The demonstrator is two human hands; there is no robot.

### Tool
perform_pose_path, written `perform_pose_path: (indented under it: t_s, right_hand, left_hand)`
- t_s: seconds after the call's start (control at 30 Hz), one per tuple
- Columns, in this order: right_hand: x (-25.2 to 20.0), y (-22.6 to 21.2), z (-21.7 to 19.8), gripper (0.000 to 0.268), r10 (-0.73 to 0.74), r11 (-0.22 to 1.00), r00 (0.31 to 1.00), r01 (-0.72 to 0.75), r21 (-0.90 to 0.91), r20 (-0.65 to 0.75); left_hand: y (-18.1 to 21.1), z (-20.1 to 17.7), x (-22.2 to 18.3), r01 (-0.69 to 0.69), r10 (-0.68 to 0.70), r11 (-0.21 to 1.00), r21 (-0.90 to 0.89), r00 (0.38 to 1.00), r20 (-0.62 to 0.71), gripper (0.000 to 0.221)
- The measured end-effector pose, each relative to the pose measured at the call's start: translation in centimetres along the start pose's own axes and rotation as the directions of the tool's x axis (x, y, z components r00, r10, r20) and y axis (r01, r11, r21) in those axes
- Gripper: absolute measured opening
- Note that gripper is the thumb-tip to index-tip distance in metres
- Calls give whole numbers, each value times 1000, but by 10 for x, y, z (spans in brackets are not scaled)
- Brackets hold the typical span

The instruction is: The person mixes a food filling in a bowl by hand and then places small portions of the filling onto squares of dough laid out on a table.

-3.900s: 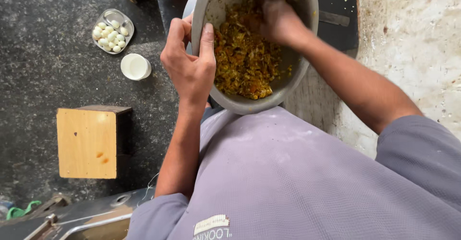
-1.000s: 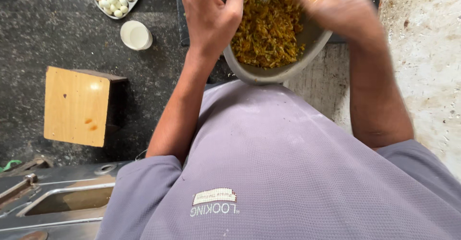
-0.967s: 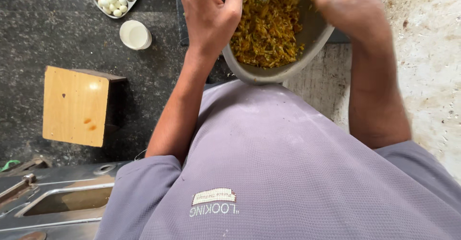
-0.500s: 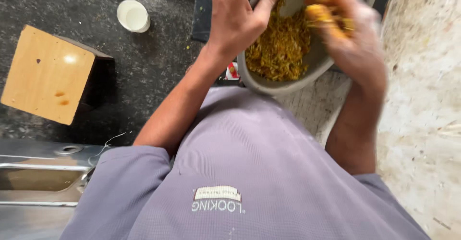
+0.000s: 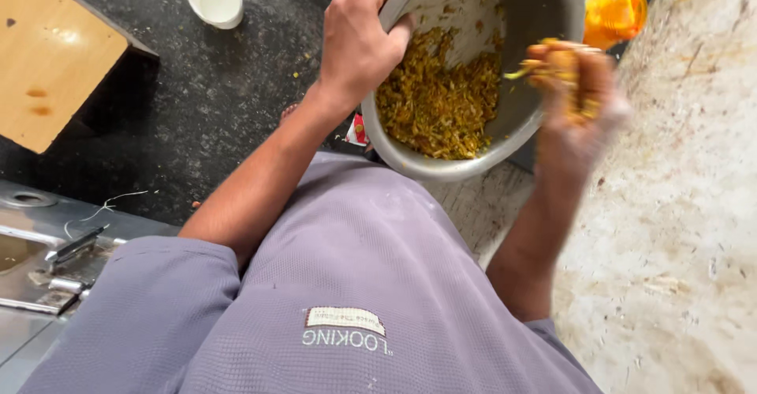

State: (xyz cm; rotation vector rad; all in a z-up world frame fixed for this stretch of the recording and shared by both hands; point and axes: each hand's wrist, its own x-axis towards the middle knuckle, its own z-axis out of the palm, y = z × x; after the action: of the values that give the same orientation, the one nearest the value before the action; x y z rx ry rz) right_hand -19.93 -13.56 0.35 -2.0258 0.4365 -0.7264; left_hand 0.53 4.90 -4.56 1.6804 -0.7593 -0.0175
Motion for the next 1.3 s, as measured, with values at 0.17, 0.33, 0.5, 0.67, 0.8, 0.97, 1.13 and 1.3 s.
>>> perform_pose_path:
  t_s: [0.17, 0.33, 0.5, 0.67, 0.8, 0.97, 1.13, 1.3]
  right_hand:
    - [2, 9, 53, 36, -282, 902, 959, 279, -329, 41]
    - [-5, 17, 76, 24, -19, 923, 843, 221, -315, 537]
    - [4, 0, 63, 21, 130, 978, 932, -64, -198, 340]
    - [11, 0, 73, 17, 60, 984, 891, 23, -177, 450]
    - [14, -3, 83, 18, 12, 1000, 838, -1, -21, 545]
    - [20, -8, 97, 15, -104, 993, 761, 119, 21, 640]
    - [13, -11, 109, 15, -153, 974, 666, -23, 225, 730]
    - [8, -26, 125, 16, -178, 889, 607, -239, 391, 775]
  left_hand:
    - [-31, -13, -18, 131, -127, 991, 35, 987, -100, 33]
    - [-48, -45, -43, 422, -422, 906, 8, 906, -36, 25]
    - [-42, -38, -69, 521, -513, 850, 71, 851, -111, 33]
    - [-52, -29, -85, 523, -517, 850, 65, 851, -90, 30]
    - [-46, -29, -105, 504, -484, 863, 47, 849, -214, 29]
    - [-17, -43, -148, 472, -439, 881, -39, 783, -440, 35]
    - [28, -71, -198, 397, -365, 914, -80, 723, -587, 17]
    - [60, -99, -211, 485, -350, 874, 29, 671, -654, 12]
